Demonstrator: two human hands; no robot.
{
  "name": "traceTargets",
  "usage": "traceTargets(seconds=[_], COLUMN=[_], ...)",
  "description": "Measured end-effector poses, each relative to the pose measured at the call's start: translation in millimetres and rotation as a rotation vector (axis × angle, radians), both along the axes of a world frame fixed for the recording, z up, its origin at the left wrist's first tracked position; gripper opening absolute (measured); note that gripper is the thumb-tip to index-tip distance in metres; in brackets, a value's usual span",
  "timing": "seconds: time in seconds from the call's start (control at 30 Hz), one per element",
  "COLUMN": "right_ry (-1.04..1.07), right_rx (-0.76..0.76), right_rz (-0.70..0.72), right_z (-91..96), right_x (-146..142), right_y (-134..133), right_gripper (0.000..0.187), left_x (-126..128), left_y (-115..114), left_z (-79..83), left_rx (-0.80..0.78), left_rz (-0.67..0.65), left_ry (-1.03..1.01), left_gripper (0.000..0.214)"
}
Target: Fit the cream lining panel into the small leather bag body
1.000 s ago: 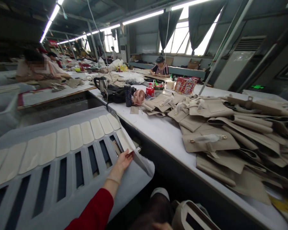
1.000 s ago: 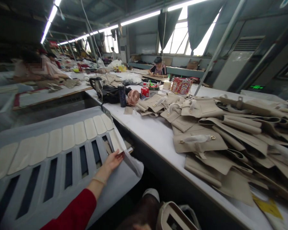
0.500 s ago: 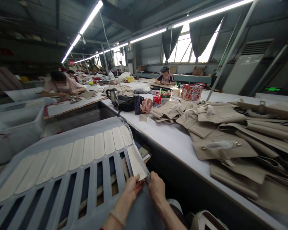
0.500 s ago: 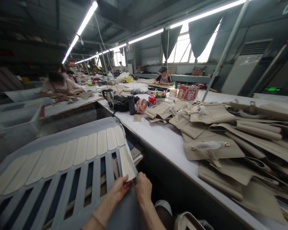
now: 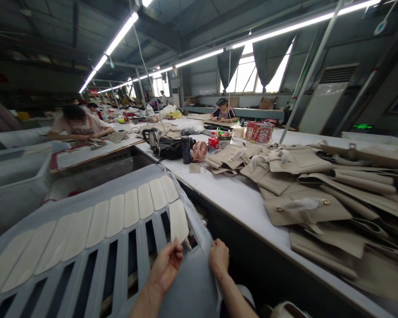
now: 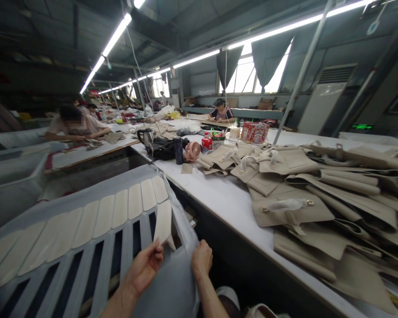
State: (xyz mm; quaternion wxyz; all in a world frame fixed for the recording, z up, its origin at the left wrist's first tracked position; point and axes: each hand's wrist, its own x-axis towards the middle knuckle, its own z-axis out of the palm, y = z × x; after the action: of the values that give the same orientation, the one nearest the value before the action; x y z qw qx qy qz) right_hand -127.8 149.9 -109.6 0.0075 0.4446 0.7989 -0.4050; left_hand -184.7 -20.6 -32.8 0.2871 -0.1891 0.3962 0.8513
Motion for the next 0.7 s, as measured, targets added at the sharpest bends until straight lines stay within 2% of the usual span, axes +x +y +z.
traceTargets(seconds=[0.1, 0.17, 0.3, 0.43, 0.57, 0.7], right_ry=[0.012, 0.025, 0.060, 0.113, 0.164, 0.184], right_rx=[-0.047, -0.075, -0.121, -0.160, -0.170, -0.182], right_rz=[-0.051, -0.084, -0.140, -0.180, -0.240, -0.317], right_z=[1.4, 2.4, 3.4, 3.3, -3.4, -20.7], right_x=[-9.5, -14.7, -19.1, -20.9, -24.1, -17.3], right_y=[7.2, 11.0, 10.6, 7.1, 7.9, 3.0], right_gripper=[0.022, 0.022, 0.023, 0.024, 0.023, 0.025], left_x=[-4.2, -5.8, -4.2, -7.0, -4.8, 20.6], left_y=[20.7, 30.7, 36.9, 30.7, 24.8, 26.6], left_z=[2.1, -3.5, -30.4, -52.2, -53.0, -47.6], left_rx=[-0.041, -0.059, -0.131, -0.172, -0.150, -0.127], left_rz=[-0.018, -0.041, -0.117, -0.075, -0.034, 0.017], left_ry=[0.150, 0.216, 0.258, 0.255, 0.308, 0.341], left_gripper=[0.018, 0.026, 0.040, 0.045, 0.055, 0.054])
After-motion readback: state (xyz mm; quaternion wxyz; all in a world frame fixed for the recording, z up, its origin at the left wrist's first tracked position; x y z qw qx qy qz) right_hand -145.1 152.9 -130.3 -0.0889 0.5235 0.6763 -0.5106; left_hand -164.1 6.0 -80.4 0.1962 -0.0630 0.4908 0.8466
